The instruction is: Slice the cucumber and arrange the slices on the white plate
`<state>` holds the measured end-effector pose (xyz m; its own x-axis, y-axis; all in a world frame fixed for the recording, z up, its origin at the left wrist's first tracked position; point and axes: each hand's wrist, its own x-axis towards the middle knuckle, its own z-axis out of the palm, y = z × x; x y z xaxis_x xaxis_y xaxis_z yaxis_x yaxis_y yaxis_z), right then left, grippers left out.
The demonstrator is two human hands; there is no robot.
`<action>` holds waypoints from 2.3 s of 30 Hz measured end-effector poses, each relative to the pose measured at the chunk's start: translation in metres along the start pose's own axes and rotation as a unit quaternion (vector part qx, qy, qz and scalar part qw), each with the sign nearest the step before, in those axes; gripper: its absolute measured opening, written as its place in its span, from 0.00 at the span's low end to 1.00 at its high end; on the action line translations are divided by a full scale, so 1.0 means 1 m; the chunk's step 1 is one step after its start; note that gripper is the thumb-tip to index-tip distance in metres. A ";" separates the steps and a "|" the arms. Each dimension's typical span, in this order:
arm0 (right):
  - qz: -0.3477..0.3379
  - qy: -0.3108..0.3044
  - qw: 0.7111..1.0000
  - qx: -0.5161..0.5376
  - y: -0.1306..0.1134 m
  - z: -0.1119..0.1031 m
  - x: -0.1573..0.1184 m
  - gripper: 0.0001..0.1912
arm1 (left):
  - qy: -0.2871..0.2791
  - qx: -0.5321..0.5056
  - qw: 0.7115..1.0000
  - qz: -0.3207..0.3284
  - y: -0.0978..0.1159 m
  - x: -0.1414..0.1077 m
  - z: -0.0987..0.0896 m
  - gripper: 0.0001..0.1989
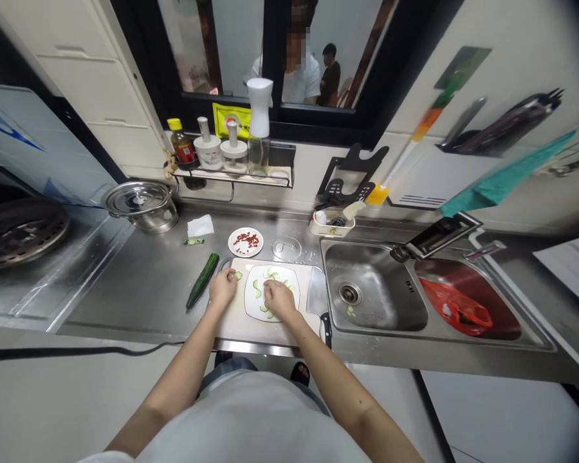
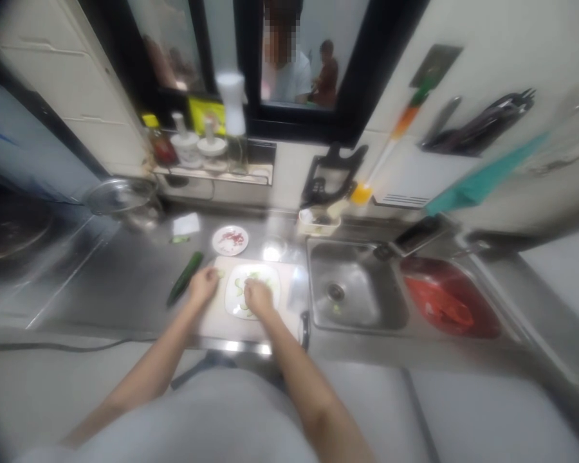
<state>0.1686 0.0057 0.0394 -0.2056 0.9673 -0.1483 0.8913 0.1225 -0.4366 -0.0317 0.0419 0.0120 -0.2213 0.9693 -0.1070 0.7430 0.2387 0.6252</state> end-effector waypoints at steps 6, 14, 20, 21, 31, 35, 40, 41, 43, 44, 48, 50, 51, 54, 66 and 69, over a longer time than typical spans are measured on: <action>-0.006 0.030 0.999 0.024 0.002 0.001 -0.005 0.15 | -0.010 0.065 0.998 -0.020 -0.002 0.002 -0.004 0.16; -0.005 0.041 0.999 0.035 0.003 0.003 -0.007 0.15 | -0.015 0.135 0.990 -0.040 0.000 0.007 0.010 0.18; -0.004 0.042 0.998 0.044 0.003 0.000 -0.010 0.14 | 0.005 0.112 0.993 -0.028 -0.002 0.009 0.012 0.14; -0.004 0.041 0.998 0.046 0.003 0.000 -0.010 0.14 | 0.009 0.099 0.995 -0.029 -0.002 0.009 0.013 0.13; -0.004 0.066 0.995 0.077 -0.003 -0.010 -0.007 0.14 | -0.018 -0.209 0.974 -0.083 0.006 0.005 0.003 0.13; -0.015 0.097 0.989 0.112 -0.008 -0.017 -0.003 0.13 | -0.044 -0.317 0.944 -0.083 0.019 -0.006 -0.011 0.15; -0.071 0.121 0.975 0.173 -0.014 -0.026 0.005 0.12 | -0.100 -0.379 0.920 -0.023 0.035 -0.020 -0.025 0.15; -0.086 0.118 0.971 0.187 -0.016 -0.028 0.007 0.12 | -0.113 -0.384 0.916 -0.013 0.039 -0.023 -0.027 0.15; -0.108 0.112 0.965 0.211 -0.018 -0.030 0.010 0.10 | -0.134 -0.389 0.912 0.003 0.046 -0.027 -0.030 0.14; -0.113 0.111 0.963 0.220 -0.019 -0.030 0.011 0.09 | -0.141 -0.391 0.909 0.008 0.049 -0.028 -0.032 0.14; -0.114 0.124 0.954 0.249 -0.021 -0.033 0.014 0.06 | -0.171 -0.410 0.896 -0.010 0.058 -0.032 -0.037 0.15; -0.118 0.133 0.948 0.265 -0.021 -0.035 0.014 0.06 | -0.195 -0.429 0.880 -0.062 0.057 -0.033 -0.038 0.17; -0.121 0.136 0.945 0.271 -0.022 -0.037 0.014 0.06 | -0.215 -0.443 0.865 -0.098 0.056 -0.033 -0.038 0.18; -0.130 0.140 0.941 0.278 -0.023 -0.042 0.013 0.07 | -0.301 -0.500 0.790 -0.189 0.054 -0.033 -0.036 0.21; -0.129 0.101 0.955 0.247 -0.023 -0.049 0.010 0.08 | -0.315 -0.540 0.763 -0.162 0.052 -0.024 -0.028 0.22; -0.116 0.091 0.954 0.263 -0.020 -0.046 0.012 0.08 | -0.290 -0.530 0.784 -0.141 0.053 -0.025 -0.030 0.26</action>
<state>0.1671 0.0253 0.0867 -0.2557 0.9563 0.1418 0.4950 0.2555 -0.8305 -0.0055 0.0283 0.0707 0.2706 0.8235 -0.4987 -0.2945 0.5639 0.7715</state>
